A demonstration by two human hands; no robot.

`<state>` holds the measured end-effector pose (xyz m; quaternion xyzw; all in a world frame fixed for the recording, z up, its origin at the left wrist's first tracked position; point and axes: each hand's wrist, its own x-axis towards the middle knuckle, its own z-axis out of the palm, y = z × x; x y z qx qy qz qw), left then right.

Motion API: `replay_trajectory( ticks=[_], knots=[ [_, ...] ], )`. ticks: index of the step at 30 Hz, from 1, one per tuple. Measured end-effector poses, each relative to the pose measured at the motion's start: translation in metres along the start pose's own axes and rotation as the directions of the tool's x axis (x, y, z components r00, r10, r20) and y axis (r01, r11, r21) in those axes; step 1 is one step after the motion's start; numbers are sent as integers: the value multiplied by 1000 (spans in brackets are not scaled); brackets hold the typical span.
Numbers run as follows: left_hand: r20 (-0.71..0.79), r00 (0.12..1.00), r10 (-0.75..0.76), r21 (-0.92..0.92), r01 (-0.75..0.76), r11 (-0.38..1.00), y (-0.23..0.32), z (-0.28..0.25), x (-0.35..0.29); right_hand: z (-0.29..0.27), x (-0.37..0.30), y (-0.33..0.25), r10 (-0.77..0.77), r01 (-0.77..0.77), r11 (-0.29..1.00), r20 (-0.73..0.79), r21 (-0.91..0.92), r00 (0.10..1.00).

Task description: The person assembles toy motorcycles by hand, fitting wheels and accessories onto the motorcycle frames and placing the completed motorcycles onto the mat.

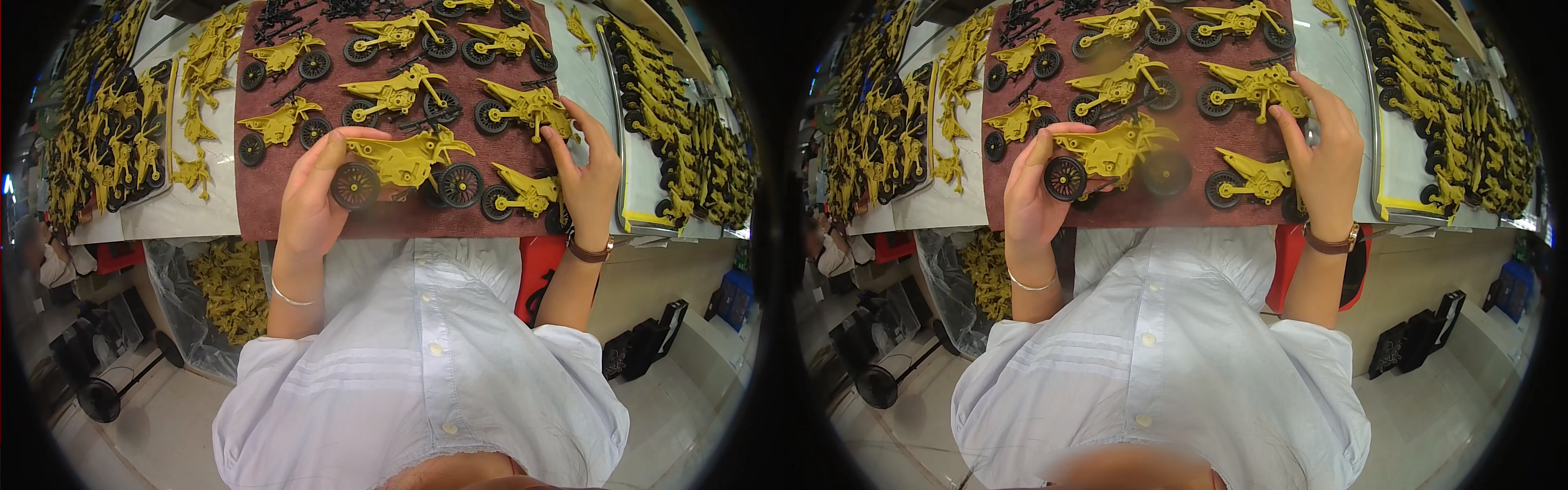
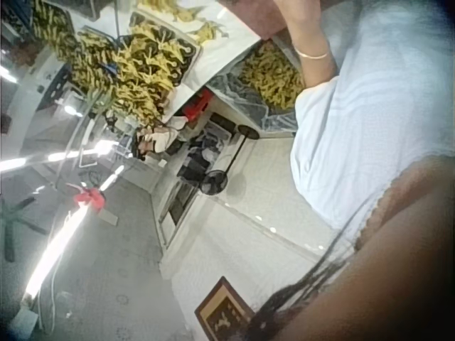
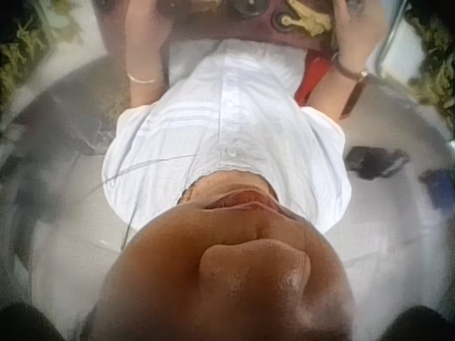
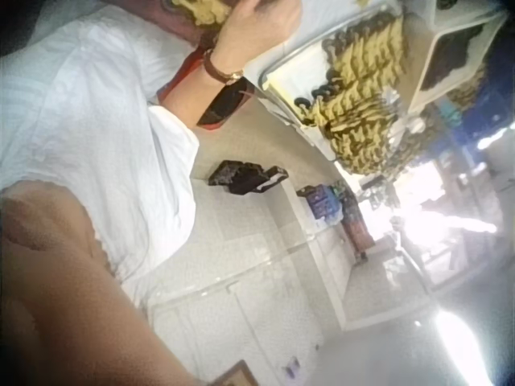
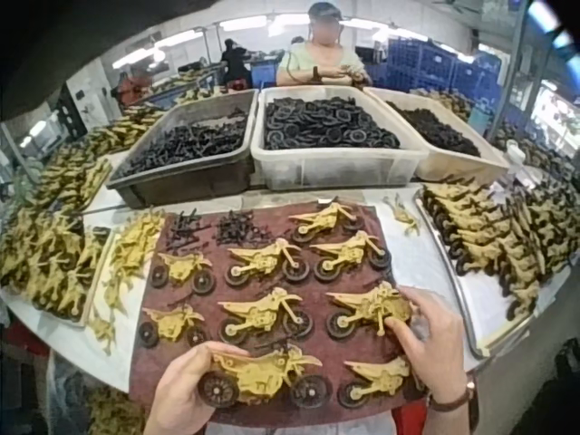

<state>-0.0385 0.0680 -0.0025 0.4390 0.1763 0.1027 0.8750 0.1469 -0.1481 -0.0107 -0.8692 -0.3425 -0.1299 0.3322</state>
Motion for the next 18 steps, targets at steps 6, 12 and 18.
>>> replay_trajectory(
  ticks=[6,12,18],
  knots=[
    [56,998,-26,-3,26,1000,-3,7,-1,-3,-8,15,382,-281,872,-201,401,902],
    [42,998,-44,-1,44,999,-8,5,0,-16,-36,35,549,-470,800,-139,374,824],
    [63,997,-53,-9,53,999,-9,9,1,-40,-50,17,633,-644,756,-116,-118,765]
  ],
)
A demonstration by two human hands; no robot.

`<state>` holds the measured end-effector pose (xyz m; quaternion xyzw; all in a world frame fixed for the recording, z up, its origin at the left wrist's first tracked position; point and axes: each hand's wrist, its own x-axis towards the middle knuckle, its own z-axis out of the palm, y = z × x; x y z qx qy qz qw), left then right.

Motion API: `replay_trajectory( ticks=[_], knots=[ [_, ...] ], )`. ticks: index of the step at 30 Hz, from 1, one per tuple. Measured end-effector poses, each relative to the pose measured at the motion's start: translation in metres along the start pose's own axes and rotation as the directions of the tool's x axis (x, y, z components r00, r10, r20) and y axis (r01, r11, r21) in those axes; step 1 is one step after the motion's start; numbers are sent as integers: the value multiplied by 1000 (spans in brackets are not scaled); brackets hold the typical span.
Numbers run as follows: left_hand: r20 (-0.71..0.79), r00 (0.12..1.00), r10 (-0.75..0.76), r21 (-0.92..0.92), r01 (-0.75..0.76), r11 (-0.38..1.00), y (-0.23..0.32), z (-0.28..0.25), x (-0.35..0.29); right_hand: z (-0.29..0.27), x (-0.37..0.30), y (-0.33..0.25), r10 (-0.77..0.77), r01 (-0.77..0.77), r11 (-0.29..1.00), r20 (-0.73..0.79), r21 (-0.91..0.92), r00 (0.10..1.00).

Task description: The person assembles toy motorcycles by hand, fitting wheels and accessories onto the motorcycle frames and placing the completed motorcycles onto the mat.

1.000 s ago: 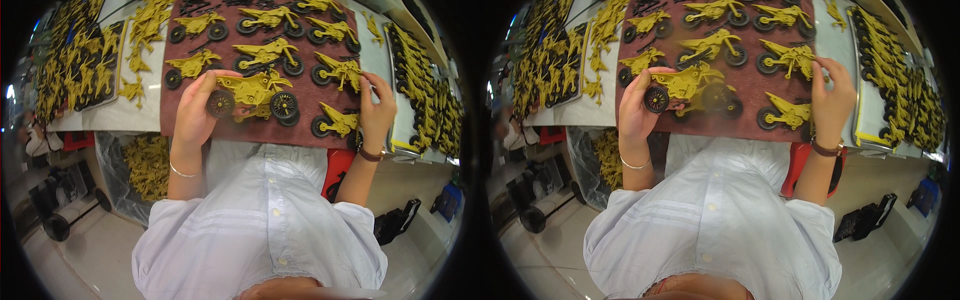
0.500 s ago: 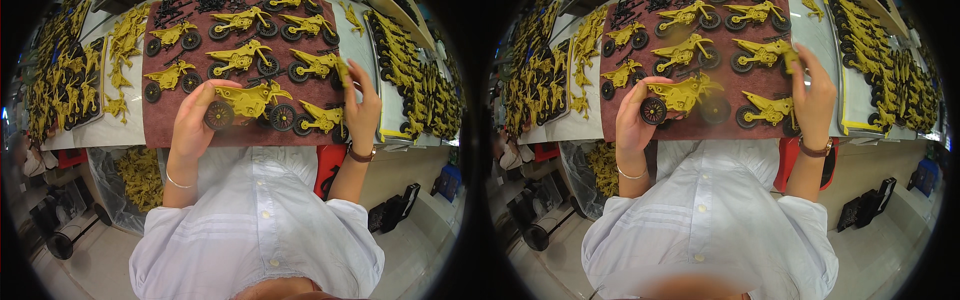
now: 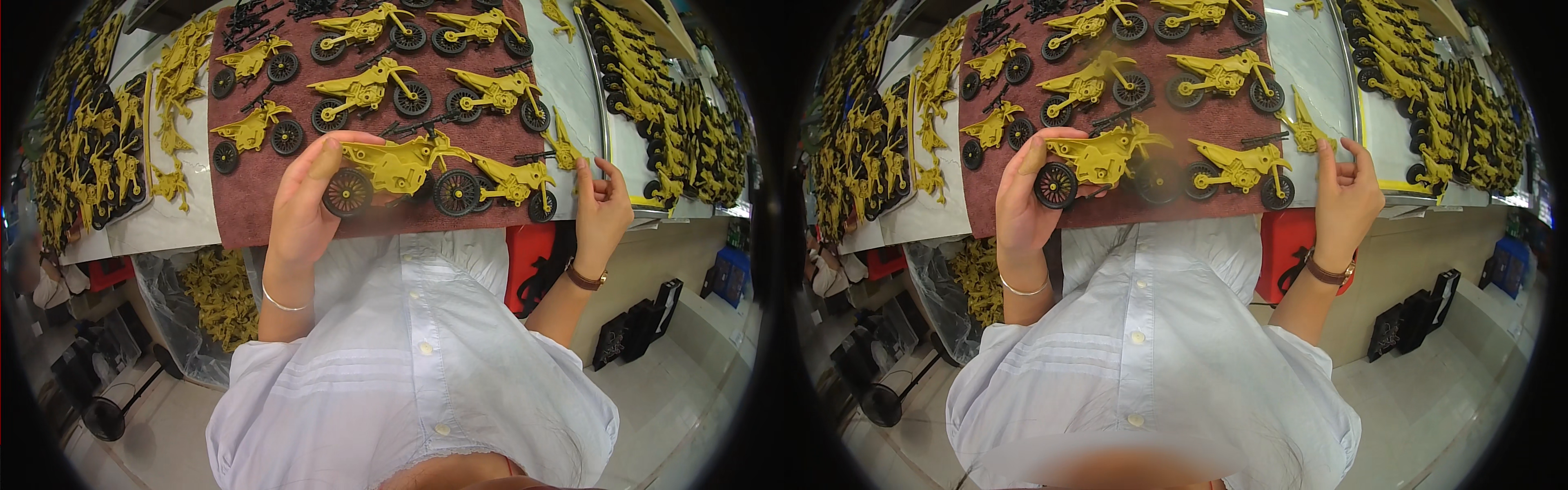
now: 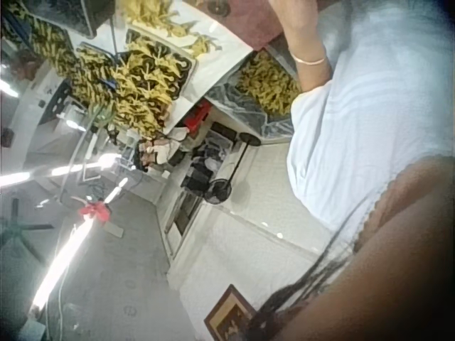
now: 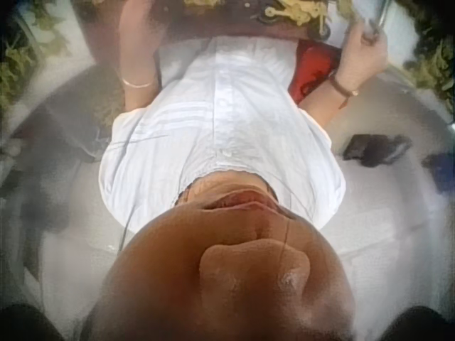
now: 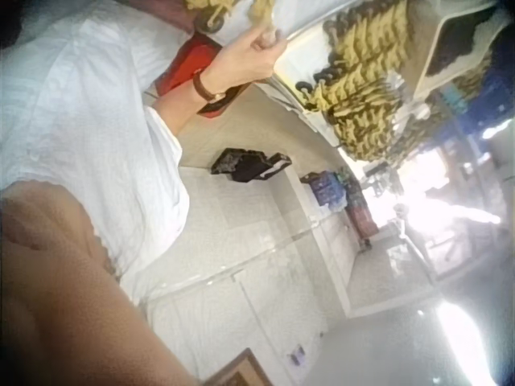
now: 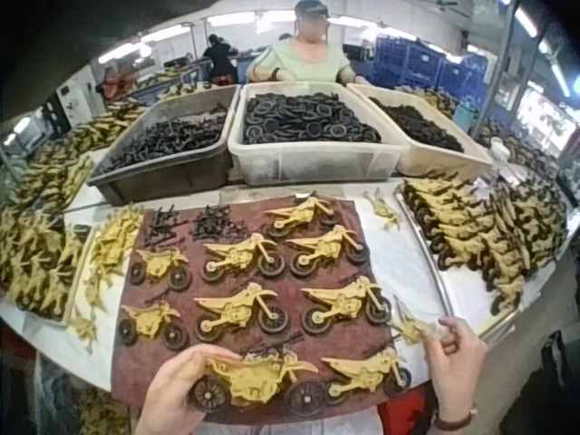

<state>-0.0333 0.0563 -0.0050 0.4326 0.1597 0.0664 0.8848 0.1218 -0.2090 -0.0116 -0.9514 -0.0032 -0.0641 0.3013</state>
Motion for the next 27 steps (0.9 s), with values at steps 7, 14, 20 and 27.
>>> replay_trajectory(
  ticks=[7,14,20,27],
  knots=[
    [-54,999,-1,44,3,999,-3,8,1,0,1,13,-310,309,951,67,25,948],
    [25,1000,6,-26,-5,1000,-5,10,0,-16,-3,9,-212,224,960,91,-166,973],
    [44,999,-28,14,27,1000,-9,19,4,-31,-27,-56,-474,489,859,-126,148,871],
    [8,999,-48,-61,49,997,-12,28,-2,-3,-51,-93,-749,668,599,13,441,663]
  ],
)
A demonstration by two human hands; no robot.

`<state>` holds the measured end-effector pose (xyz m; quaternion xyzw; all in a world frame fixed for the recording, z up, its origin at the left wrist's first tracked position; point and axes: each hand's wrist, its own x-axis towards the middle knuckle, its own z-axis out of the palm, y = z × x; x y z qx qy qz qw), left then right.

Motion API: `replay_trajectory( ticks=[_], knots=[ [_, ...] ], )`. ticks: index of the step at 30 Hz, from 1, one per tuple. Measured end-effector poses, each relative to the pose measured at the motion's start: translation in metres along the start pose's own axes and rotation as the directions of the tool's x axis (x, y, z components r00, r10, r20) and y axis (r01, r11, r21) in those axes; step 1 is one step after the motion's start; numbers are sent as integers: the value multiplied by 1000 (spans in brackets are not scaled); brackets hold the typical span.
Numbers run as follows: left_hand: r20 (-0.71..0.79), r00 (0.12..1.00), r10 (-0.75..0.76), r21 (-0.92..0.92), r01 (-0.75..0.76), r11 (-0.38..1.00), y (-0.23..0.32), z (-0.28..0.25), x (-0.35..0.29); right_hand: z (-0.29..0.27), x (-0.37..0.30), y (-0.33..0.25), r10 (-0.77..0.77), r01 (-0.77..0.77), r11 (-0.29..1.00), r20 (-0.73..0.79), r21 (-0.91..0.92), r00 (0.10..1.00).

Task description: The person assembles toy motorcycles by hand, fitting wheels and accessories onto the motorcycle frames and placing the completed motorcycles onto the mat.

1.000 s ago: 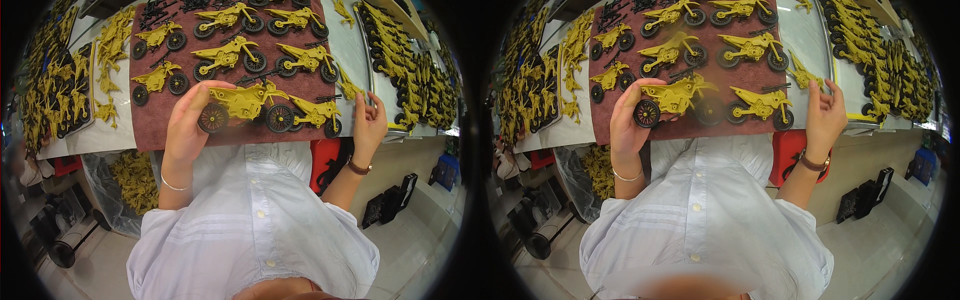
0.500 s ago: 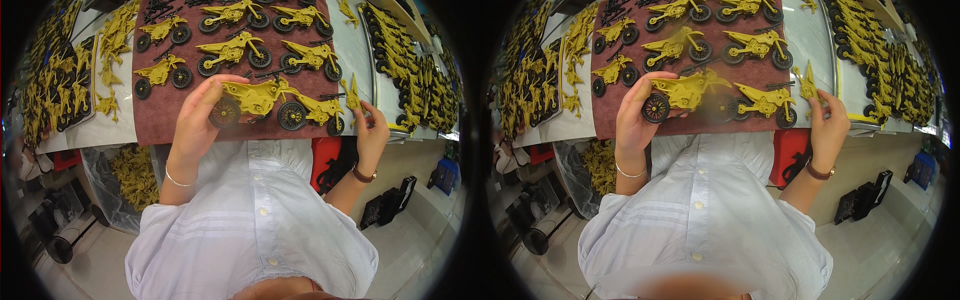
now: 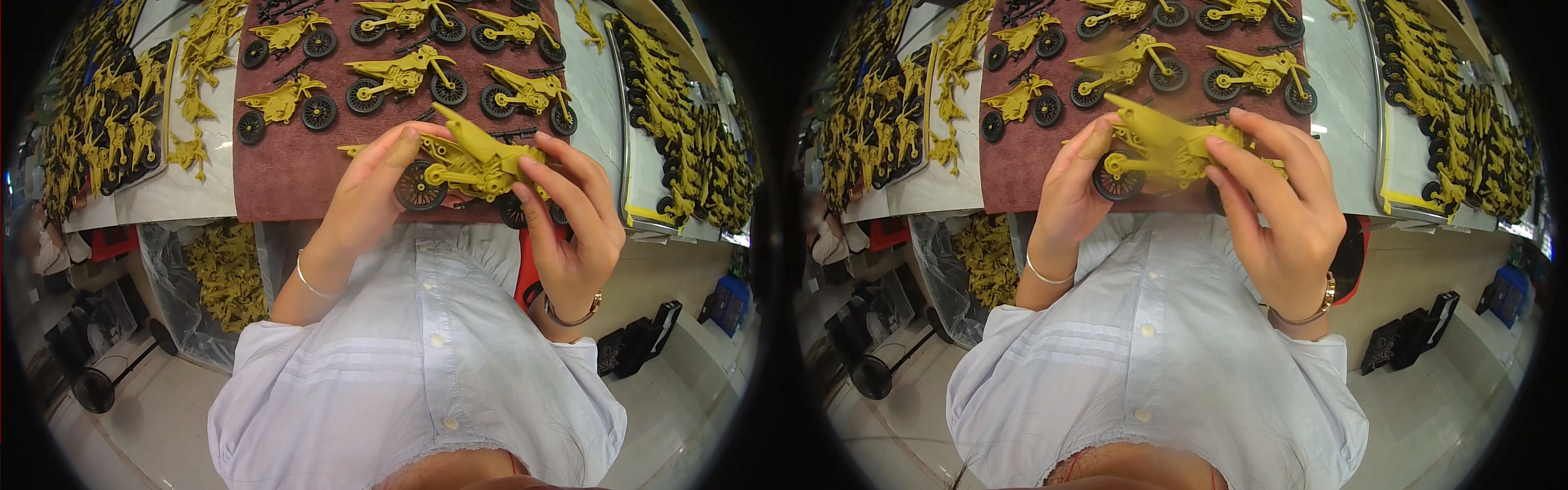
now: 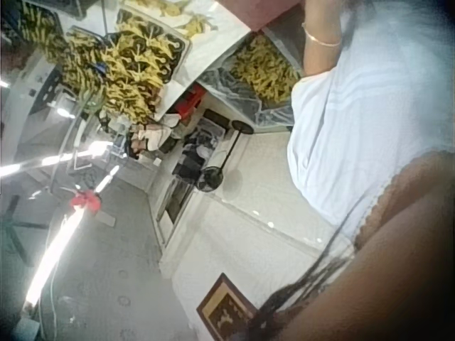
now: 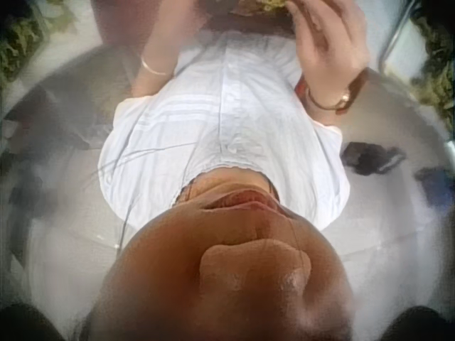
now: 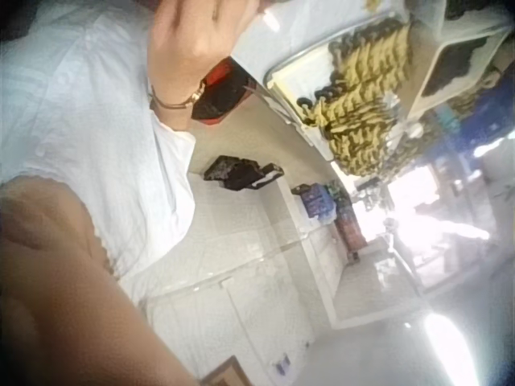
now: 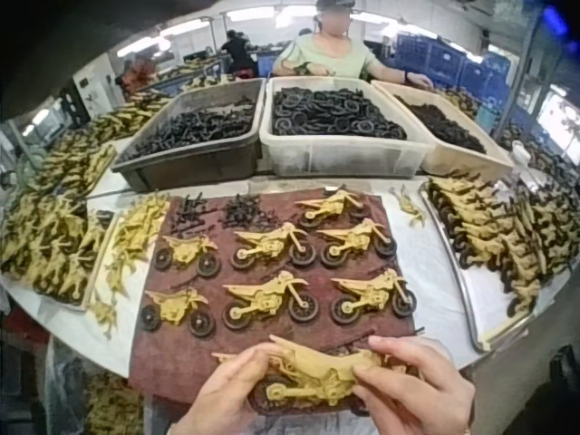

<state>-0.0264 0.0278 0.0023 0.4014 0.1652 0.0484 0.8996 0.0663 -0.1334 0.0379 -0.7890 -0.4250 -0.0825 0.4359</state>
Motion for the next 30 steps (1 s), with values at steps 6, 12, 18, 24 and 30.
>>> replay_trajectory(
  ticks=[6,12,18,24,30],
  knots=[
    [49,998,27,-67,-23,997,1,-5,-1,2,2,0,-43,45,999,92,-27,995],
    [53,998,35,101,-41,994,1,-3,0,0,2,-4,3,-3,1000,120,-5,993],
    [71,993,92,165,-103,981,-2,-5,-1,-1,0,-3,-6,7,1000,149,-4,989],
    [87,992,89,160,-102,982,-2,-8,0,-2,-1,-3,26,-28,1000,159,11,987],
    [93,993,72,129,-84,988,-1,-9,-1,2,-2,0,-5,3,1000,141,19,990]
  ],
)
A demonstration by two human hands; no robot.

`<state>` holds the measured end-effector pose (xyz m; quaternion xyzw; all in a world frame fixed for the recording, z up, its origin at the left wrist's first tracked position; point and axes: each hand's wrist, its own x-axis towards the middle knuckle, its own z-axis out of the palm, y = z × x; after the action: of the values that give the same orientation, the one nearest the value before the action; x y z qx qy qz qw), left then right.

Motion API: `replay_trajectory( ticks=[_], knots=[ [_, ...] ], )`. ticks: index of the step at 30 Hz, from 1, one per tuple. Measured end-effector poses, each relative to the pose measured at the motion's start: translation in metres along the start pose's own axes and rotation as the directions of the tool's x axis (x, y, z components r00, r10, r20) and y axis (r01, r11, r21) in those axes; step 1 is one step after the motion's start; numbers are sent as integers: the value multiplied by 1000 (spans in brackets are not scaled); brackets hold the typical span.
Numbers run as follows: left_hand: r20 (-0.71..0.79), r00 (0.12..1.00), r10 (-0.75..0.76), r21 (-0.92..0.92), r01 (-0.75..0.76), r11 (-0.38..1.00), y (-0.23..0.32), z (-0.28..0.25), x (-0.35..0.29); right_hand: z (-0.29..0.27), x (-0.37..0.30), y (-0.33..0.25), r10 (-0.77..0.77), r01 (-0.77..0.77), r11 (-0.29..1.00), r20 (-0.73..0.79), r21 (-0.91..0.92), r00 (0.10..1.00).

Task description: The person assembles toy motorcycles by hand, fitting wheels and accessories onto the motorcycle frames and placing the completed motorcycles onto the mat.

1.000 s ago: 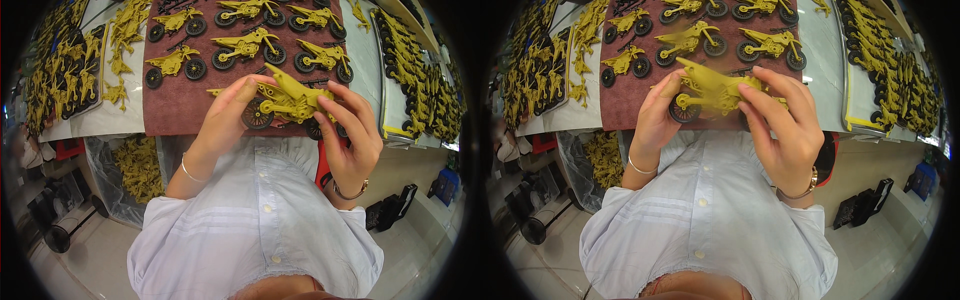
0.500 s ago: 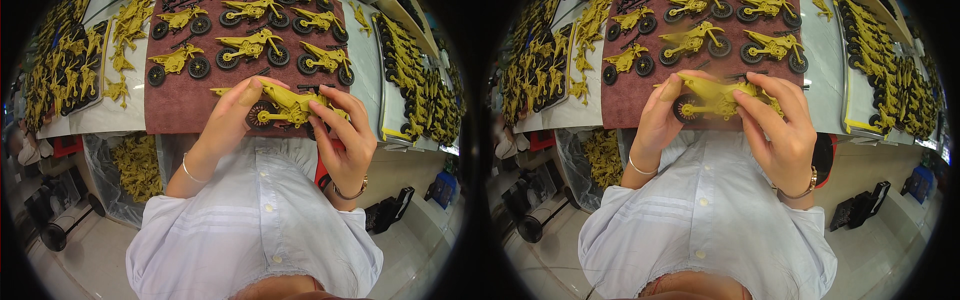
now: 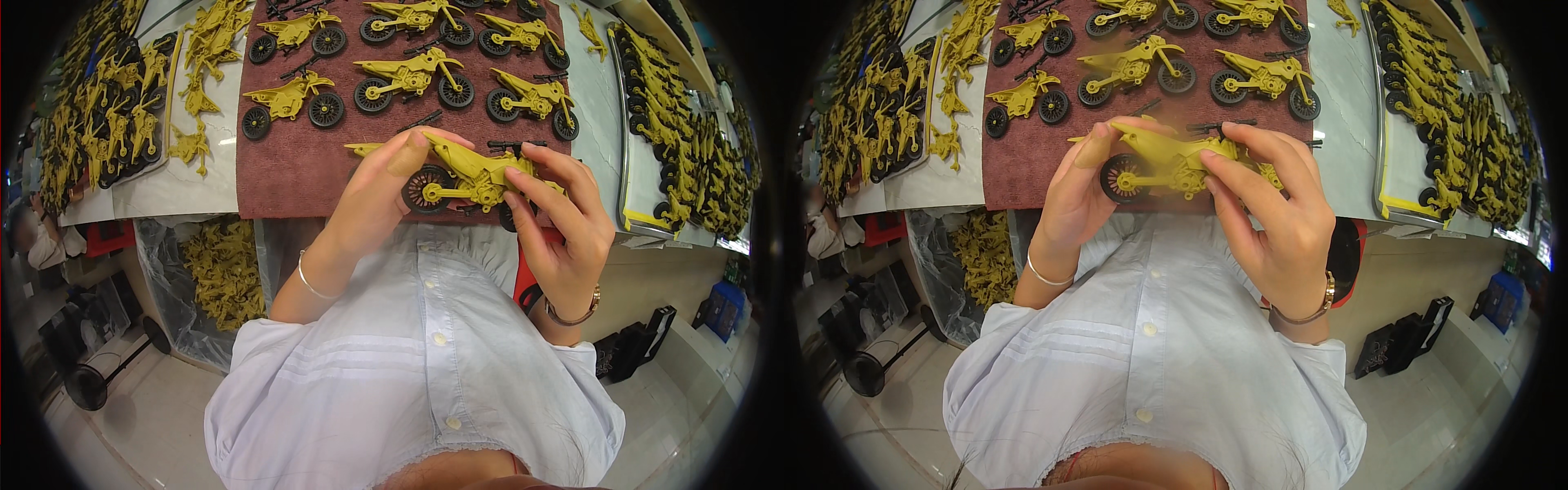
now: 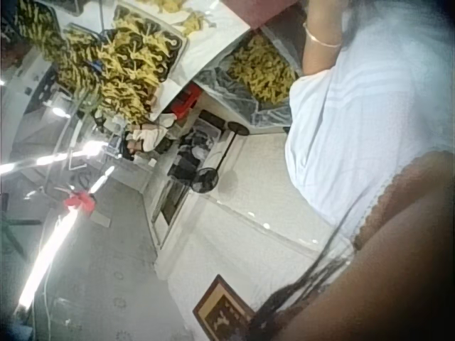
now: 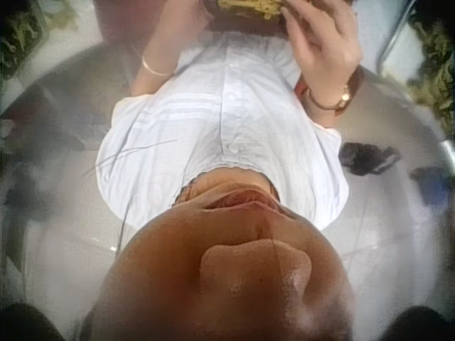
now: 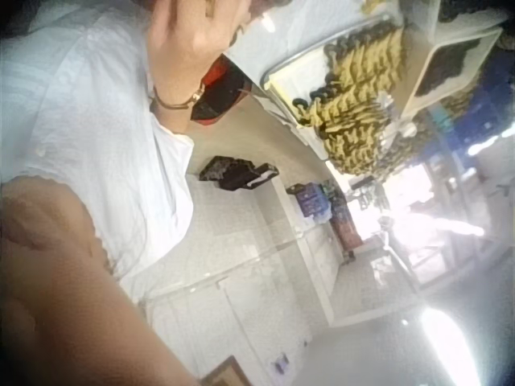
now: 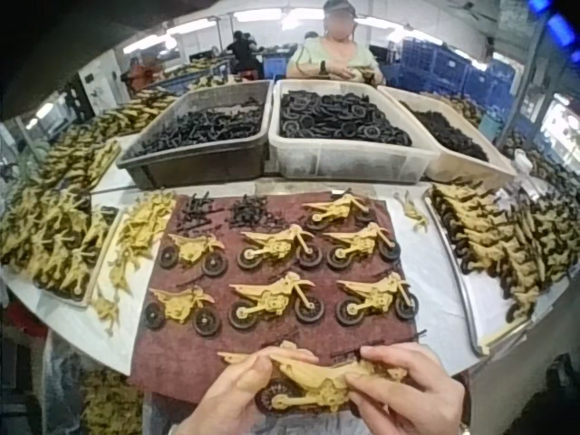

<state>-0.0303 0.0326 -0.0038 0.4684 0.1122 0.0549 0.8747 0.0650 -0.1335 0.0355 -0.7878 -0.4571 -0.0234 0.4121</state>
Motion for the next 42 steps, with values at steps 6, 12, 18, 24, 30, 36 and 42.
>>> replay_trajectory(
  ticks=[6,12,18,24,30,36,42],
  knots=[
    [-42,998,37,119,-32,992,1,8,-1,1,1,-3,-66,66,997,-1,-52,998],
    [-30,992,124,287,-110,952,-1,5,0,5,-3,-6,-90,84,993,-83,-81,992],
    [-35,991,126,293,-111,950,1,7,-1,7,-8,-2,-104,96,993,-119,-70,987],
    [-6,983,183,387,-166,907,-2,5,0,4,-8,0,-124,120,991,-71,-66,990],
    [31,987,158,335,-159,929,5,8,-4,9,-11,7,231,-108,862,-194,495,953],
    [91,961,263,423,-276,863,0,5,-1,9,-11,22,283,-374,600,249,707,926],
    [30,978,208,366,-204,908,6,6,2,18,-11,27,323,-385,500,245,776,914]
  ],
)
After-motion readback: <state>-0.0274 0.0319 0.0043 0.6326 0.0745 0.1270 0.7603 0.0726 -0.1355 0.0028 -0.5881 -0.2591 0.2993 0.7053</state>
